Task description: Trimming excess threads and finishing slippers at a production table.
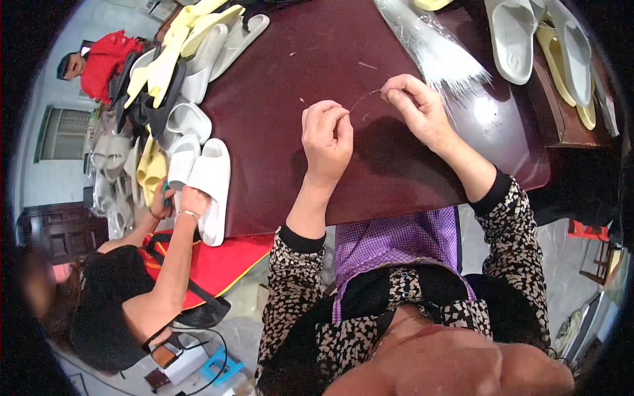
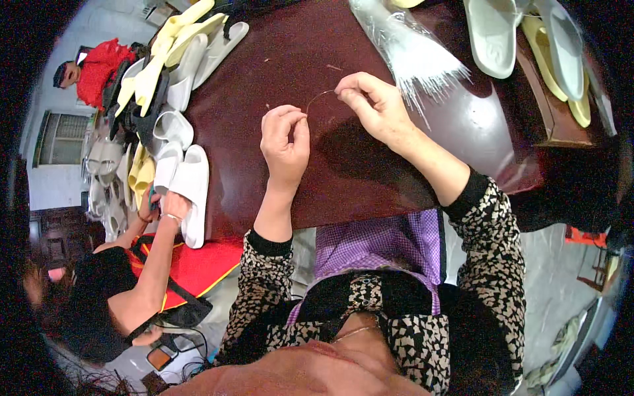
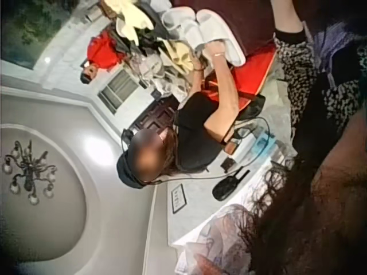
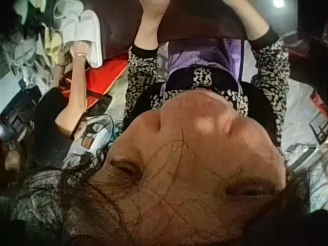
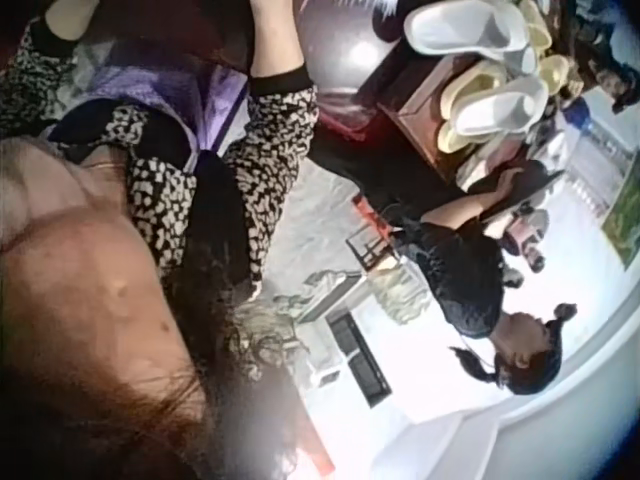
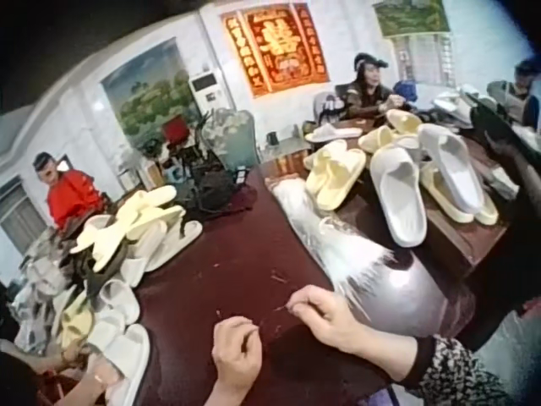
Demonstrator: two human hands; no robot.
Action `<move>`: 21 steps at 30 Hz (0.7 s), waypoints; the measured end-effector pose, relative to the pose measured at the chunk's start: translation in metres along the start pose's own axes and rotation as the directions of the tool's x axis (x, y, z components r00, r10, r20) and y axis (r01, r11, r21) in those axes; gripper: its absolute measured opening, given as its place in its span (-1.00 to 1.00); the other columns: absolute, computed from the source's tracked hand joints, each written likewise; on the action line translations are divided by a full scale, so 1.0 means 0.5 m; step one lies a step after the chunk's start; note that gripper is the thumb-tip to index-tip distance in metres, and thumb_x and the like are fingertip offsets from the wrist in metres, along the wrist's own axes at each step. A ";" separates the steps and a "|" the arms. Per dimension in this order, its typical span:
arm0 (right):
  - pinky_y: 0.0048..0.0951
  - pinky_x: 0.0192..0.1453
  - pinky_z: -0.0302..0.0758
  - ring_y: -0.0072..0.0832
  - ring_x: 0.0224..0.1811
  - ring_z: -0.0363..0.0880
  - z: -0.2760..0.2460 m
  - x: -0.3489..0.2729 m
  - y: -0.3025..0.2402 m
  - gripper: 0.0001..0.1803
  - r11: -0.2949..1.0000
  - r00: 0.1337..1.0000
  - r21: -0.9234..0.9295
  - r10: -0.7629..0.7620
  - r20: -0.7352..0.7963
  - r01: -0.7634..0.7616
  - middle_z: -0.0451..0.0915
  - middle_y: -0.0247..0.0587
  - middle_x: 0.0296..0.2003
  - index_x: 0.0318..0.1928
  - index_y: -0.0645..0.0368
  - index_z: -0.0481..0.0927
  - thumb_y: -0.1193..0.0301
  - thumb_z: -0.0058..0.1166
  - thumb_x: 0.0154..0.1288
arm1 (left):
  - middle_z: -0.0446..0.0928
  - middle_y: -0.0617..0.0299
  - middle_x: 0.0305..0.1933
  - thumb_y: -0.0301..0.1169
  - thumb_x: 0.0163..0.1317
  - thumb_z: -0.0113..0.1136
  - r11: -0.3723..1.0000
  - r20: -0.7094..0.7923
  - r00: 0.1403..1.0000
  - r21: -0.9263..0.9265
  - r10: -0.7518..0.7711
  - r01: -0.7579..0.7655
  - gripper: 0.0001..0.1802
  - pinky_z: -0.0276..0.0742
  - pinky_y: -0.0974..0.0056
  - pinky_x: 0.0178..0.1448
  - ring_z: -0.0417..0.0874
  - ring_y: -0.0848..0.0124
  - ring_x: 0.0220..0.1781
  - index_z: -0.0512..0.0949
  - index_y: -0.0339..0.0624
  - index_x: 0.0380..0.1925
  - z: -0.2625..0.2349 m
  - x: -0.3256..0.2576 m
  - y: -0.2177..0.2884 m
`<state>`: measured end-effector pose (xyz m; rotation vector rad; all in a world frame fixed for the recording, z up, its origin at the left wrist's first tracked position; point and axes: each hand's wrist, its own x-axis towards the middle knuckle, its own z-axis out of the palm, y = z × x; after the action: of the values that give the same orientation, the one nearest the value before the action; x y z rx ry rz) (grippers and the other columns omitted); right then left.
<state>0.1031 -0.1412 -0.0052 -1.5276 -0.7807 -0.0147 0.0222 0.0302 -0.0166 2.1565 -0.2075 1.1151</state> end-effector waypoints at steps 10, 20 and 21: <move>-0.56 -0.15 0.43 -0.55 -0.22 0.48 -0.010 0.006 -0.005 -0.92 0.962 0.981 -0.194 -0.187 0.056 0.194 0.50 -0.21 -0.17 -0.29 0.29 0.54 0.58 0.01 0.21 | 0.48 0.17 -0.34 -0.62 0.04 0.21 0.990 0.078 0.996 0.139 -0.040 0.029 -0.89 0.42 0.28 -0.21 0.48 0.29 -0.32 0.55 -0.23 -0.40 -0.003 -0.007 0.000; -0.49 -0.09 0.42 -0.44 -0.19 0.50 -0.011 0.006 0.007 -0.92 0.979 0.982 -0.157 -0.102 0.158 0.127 0.51 -0.16 -0.22 -0.31 0.29 0.53 0.60 -0.01 0.18 | 0.47 0.16 -0.49 -0.63 0.05 0.17 0.997 0.043 0.996 -0.003 -0.082 0.082 -0.89 0.41 0.25 -0.30 0.48 0.26 -0.42 0.53 -0.24 -0.40 0.009 -0.002 -0.001; -0.48 -0.07 0.41 -0.43 -0.18 0.50 -0.009 0.003 0.004 -0.92 0.991 0.987 -0.117 -0.043 0.155 0.061 0.51 -0.16 -0.22 -0.31 0.30 0.53 0.60 -0.02 0.17 | 0.50 0.16 -0.46 -0.62 0.07 0.17 0.996 0.039 0.996 -0.021 -0.083 0.084 -0.90 0.43 0.29 -0.29 0.51 0.29 -0.40 0.54 -0.25 -0.38 0.008 -0.002 -0.003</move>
<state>0.1074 -0.1440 -0.0058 -1.6375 -0.9563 0.0159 0.0246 0.0287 -0.0197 2.1477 -0.1449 1.0208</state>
